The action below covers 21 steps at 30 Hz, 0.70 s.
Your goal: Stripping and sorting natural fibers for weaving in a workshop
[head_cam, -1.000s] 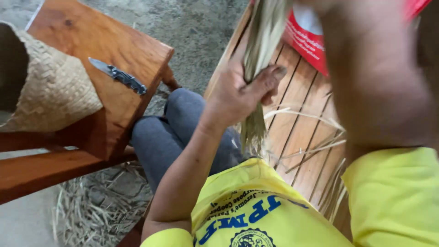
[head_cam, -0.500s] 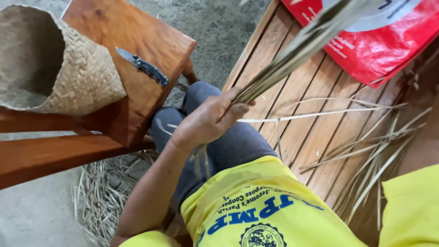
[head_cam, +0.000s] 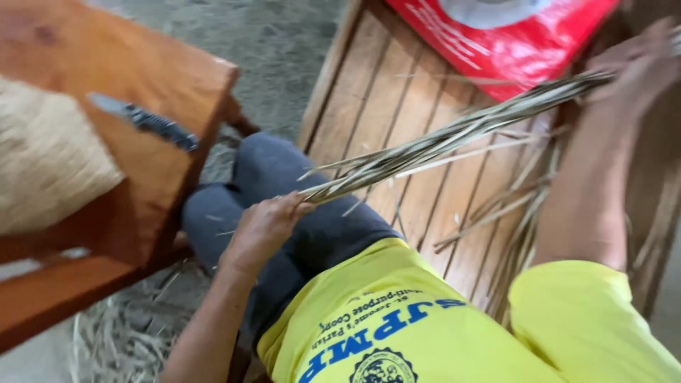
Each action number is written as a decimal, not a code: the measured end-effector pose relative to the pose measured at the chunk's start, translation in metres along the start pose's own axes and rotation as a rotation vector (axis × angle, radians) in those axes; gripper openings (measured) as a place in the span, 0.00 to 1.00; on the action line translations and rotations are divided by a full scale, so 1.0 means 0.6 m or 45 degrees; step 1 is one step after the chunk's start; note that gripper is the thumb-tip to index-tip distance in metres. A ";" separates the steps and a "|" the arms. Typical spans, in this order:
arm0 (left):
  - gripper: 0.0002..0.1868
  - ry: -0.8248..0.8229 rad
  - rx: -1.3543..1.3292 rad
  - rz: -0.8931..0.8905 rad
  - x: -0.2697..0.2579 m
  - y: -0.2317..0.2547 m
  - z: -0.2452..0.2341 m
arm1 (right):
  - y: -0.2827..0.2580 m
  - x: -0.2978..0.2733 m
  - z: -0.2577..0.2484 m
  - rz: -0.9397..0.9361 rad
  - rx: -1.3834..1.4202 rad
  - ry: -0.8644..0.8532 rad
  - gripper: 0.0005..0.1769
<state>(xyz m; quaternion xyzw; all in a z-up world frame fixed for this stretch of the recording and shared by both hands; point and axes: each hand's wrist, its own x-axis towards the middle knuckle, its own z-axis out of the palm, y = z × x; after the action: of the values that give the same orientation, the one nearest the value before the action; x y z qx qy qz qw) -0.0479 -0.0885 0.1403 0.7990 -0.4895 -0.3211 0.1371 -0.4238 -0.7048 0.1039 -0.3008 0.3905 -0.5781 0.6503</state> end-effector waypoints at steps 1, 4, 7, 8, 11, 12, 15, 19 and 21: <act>0.15 -0.020 -0.002 0.030 0.007 -0.013 0.018 | 0.011 -0.067 0.018 -0.023 -0.009 0.026 0.29; 0.14 -0.003 0.068 0.059 0.016 -0.055 0.059 | 0.073 -0.198 0.053 -0.504 -0.370 0.242 0.27; 0.11 -0.032 -0.126 -0.051 0.018 -0.087 0.069 | 0.150 -0.210 -0.005 -0.371 -0.547 0.558 0.18; 0.12 -0.124 -0.109 -0.149 0.019 -0.095 0.063 | 0.180 -0.209 -0.028 -0.234 -0.326 0.555 0.10; 0.13 -0.271 -0.090 -0.222 0.029 -0.105 0.063 | 0.221 -0.192 -0.075 -0.096 -0.153 0.593 0.10; 0.13 -0.314 -0.098 -0.238 0.022 -0.110 0.065 | 0.239 -0.184 -0.079 -0.057 -0.208 0.615 0.16; 0.08 -0.090 -0.186 0.302 0.037 -0.153 0.149 | 0.215 -0.114 -0.109 -0.199 -0.378 0.671 0.08; 0.11 0.008 -0.195 0.050 0.026 -0.066 0.151 | 0.148 -0.175 -0.027 -0.023 -0.651 0.317 0.23; 0.12 -0.009 -0.150 -0.083 0.037 -0.056 0.169 | 0.132 -0.204 0.016 -0.059 -1.068 0.713 0.50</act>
<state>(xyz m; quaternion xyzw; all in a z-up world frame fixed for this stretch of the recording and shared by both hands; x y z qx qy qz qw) -0.0832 -0.0818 0.0376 0.8039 -0.4441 -0.3565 0.1716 -0.3778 -0.5725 0.0620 -0.3782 0.7419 -0.4441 0.3307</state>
